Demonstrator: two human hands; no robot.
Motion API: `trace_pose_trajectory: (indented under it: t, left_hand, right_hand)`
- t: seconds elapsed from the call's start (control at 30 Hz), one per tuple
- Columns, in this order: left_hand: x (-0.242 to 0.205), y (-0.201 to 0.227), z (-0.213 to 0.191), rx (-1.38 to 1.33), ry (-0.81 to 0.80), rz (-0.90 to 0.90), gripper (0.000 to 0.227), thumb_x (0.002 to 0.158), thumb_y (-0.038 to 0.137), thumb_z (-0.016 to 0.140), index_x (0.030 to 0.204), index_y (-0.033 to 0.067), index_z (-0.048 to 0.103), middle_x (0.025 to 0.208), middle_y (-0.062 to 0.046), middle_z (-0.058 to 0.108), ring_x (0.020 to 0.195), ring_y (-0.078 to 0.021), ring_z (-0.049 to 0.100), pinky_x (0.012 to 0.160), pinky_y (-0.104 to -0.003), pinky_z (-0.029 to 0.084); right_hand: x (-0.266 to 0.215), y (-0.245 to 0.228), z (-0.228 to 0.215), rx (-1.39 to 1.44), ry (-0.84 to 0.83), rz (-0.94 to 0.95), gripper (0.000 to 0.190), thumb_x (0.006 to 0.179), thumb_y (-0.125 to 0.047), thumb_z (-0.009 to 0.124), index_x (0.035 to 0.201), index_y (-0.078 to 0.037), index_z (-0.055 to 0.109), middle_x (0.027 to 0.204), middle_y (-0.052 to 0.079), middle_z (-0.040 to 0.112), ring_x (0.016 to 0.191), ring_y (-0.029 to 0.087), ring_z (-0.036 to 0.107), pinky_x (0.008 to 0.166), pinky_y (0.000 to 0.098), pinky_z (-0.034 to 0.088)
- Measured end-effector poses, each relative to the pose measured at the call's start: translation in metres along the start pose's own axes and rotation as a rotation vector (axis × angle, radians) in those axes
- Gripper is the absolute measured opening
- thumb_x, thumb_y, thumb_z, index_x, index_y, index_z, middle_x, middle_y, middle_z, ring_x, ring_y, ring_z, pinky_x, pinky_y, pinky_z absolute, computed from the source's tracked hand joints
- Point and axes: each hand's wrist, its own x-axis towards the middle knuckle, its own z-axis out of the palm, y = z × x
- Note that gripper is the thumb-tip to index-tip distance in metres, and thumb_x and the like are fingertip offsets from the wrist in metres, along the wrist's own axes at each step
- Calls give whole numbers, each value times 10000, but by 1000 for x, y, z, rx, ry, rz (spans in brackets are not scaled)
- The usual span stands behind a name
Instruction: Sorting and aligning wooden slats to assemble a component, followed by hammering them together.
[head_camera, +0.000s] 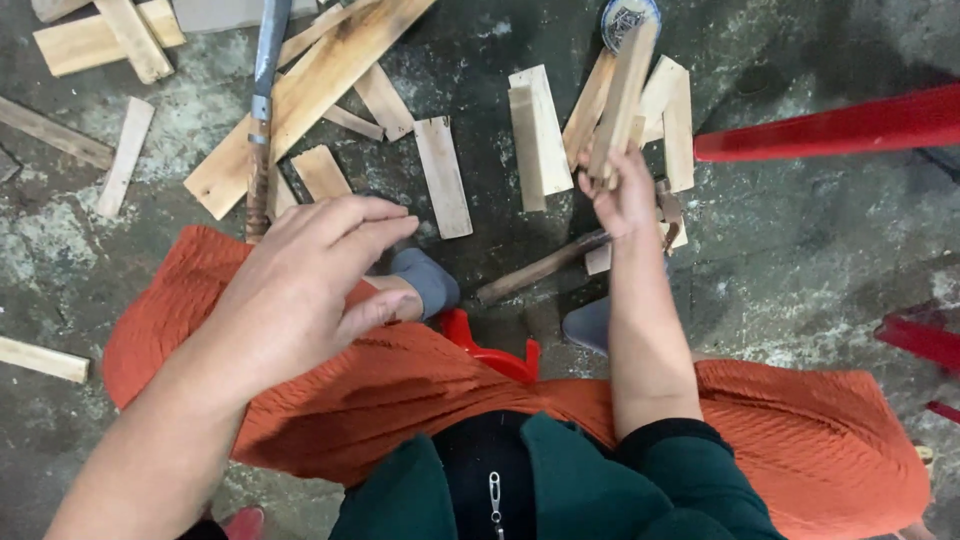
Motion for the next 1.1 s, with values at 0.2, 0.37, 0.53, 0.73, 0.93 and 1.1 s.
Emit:
trace_pose_trajectory:
  t: [0.2, 0.37, 0.53, 0.73, 0.93, 1.1]
  left_hand:
    - [43, 6, 12, -383, -65, -161, 514, 935, 283, 673, 1374, 30, 588, 1332, -182, 635, 1215, -335, 624, 1029, -473, 495]
    - [124, -36, 94, -839, 163, -285, 898, 900, 438, 805, 1501, -73, 377, 1400, -309, 550, 1321, -456, 569, 1070, -505, 519]
    - [181, -60, 178, -1377, 475, -489, 791, 823, 255, 874, 1401, -42, 423, 1158, -222, 675, 1027, -348, 760, 861, -472, 679]
    - [159, -112, 245, -1627, 556, -820, 698, 841, 411, 839, 1297, 10, 495, 1008, -139, 709, 905, -264, 775, 795, -388, 675]
    - [141, -196, 287, -1499, 695, -1059, 432, 806, 283, 845, 1083, 53, 606, 841, -132, 741, 760, -285, 786, 748, -442, 677]
    - [145, -191, 296, -1511, 601, -1065, 475, 778, 253, 859, 1117, 59, 589, 880, -150, 730, 770, -300, 781, 727, -460, 681]
  right_hand:
    - [-29, -17, 35, 305, -398, 35, 371, 886, -215, 764, 1209, -149, 592, 1223, 190, 711, 1091, 336, 725, 873, 444, 616]
    - [-52, 2, 65, 235, -610, -3, 360, 910, -121, 741, 1189, -246, 552, 1301, 254, 673, 1144, 437, 714, 900, 513, 597]
    - [-55, 42, 73, -81, -567, -153, 693, 874, -62, 797, 1470, -125, 448, 1293, 170, 599, 1080, 292, 691, 864, 425, 616]
    - [-73, 69, 83, -414, -422, 7, 646, 987, -395, 729, 1527, -137, 485, 1383, 209, 592, 906, 244, 713, 745, 394, 618]
    - [56, 140, -31, -1085, 180, -322, 386, 959, -462, 708, 1207, -166, 718, 1028, 155, 762, 1036, 376, 719, 854, 492, 571]
    - [121, 122, -84, -1160, 419, -229, 347, 955, -469, 688, 1116, -162, 684, 1053, 128, 749, 1075, 360, 699, 939, 487, 541]
